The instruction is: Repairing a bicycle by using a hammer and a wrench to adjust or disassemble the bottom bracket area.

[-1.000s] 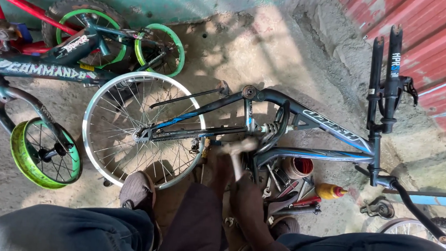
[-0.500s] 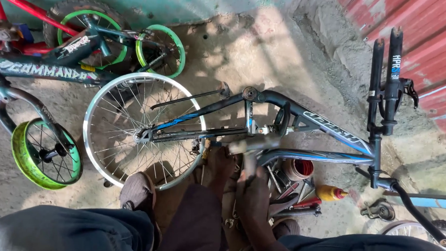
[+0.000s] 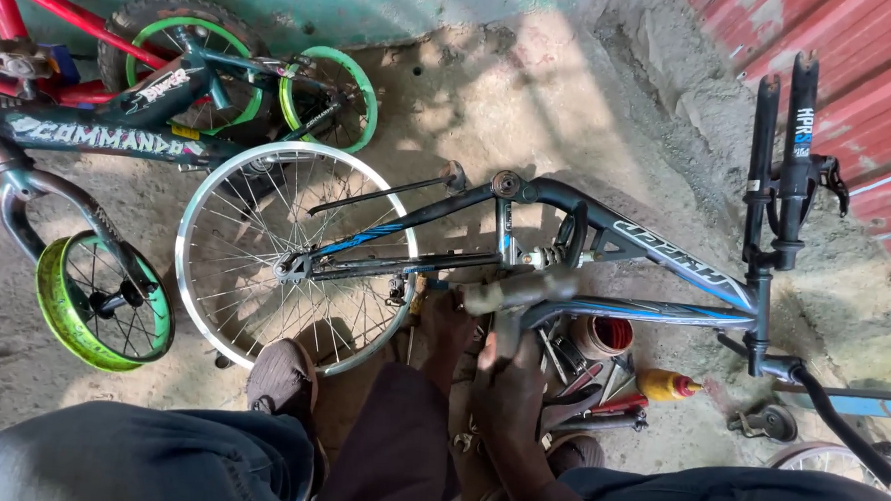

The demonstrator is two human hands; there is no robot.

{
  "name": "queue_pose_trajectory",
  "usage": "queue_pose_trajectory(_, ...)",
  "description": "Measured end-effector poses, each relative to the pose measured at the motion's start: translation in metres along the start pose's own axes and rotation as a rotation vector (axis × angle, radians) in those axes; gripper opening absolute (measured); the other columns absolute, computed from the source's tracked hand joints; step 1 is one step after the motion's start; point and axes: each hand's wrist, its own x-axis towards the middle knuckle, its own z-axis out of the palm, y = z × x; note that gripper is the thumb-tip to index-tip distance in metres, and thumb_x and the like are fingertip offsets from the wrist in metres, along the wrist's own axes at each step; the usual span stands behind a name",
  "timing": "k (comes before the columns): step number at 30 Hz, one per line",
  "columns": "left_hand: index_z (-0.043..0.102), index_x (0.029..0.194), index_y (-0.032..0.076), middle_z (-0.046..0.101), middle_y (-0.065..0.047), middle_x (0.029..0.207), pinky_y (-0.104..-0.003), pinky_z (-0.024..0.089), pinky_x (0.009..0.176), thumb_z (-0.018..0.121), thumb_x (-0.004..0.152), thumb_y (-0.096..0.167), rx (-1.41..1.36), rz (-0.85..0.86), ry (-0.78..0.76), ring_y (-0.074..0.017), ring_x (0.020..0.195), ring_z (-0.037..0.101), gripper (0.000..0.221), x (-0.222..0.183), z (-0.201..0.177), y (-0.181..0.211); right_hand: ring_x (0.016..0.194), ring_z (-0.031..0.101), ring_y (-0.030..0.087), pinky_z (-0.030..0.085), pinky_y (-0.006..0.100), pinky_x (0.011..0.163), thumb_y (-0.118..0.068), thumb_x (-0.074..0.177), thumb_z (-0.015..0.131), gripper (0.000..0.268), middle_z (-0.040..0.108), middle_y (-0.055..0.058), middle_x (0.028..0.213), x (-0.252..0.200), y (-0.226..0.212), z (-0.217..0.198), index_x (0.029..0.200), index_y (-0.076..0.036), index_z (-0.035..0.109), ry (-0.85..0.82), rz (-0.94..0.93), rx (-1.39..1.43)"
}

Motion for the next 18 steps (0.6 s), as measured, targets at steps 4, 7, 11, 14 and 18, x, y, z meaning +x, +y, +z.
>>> queue_pose_trajectory(4,0.067,0.088,0.003,0.064,-0.009,0.081,-0.037,0.046,0.069,0.064,0.087,0.024,-0.512,-0.111,0.001,-0.0213,0.073,0.056,0.021,0.01,0.037,-0.062,0.063,0.068,0.042,0.048,0.055,0.055,-0.018,0.089,0.06,0.037,0.073,0.021,0.08,-0.034,0.08,0.028,0.123,-0.002,0.056,-0.395,0.188,-0.273)
queue_pose_trajectory(7,0.064,0.089,0.006,0.06,-0.008,0.081,-0.037,0.042,0.057,0.049,0.094,0.012,-1.261,-0.549,-0.006,-0.0204,0.068,0.051,0.016,0.035,0.059,-0.067,0.066,0.064,0.048,0.046,0.059,0.057,-0.021,0.089,0.059,0.035,0.07,0.024,0.082,-0.027,0.105,0.038,0.12,-0.004,0.058,-0.348,0.104,-0.309)
queue_pose_trajectory(11,0.065,0.071,0.006,0.063,-0.015,0.062,-0.047,0.041,0.053,0.064,0.083,0.02,0.039,0.055,0.046,-0.0347,0.05,0.052,0.019,0.0,0.003,-0.005,0.06,0.065,0.045,0.047,0.056,0.056,-0.024,0.093,0.063,0.045,0.071,0.025,0.077,0.003,0.047,0.016,0.128,0.004,0.056,-0.16,0.038,-0.296)
queue_pose_trajectory(14,0.061,0.089,0.002,0.064,-0.013,0.07,-0.043,0.046,0.056,0.057,0.098,0.019,-0.116,-0.174,-0.161,-0.0261,0.054,0.056,0.019,-0.005,-0.015,0.03,0.061,0.068,0.041,0.052,0.051,0.056,-0.024,0.093,0.063,0.05,0.072,0.027,0.084,0.007,0.033,0.009,0.128,0.011,0.058,-0.095,0.042,-0.299)
queue_pose_trajectory(18,0.072,0.108,0.001,0.074,-0.019,0.099,-0.045,0.054,0.077,0.062,0.089,0.023,0.024,-0.219,-0.205,-0.0336,0.087,0.07,0.031,-0.003,0.006,-0.002,0.061,0.069,0.039,0.05,0.053,0.054,-0.015,0.091,0.063,0.042,0.073,0.019,0.079,-0.012,0.04,0.017,0.128,-0.001,0.051,-0.213,0.131,-0.219)
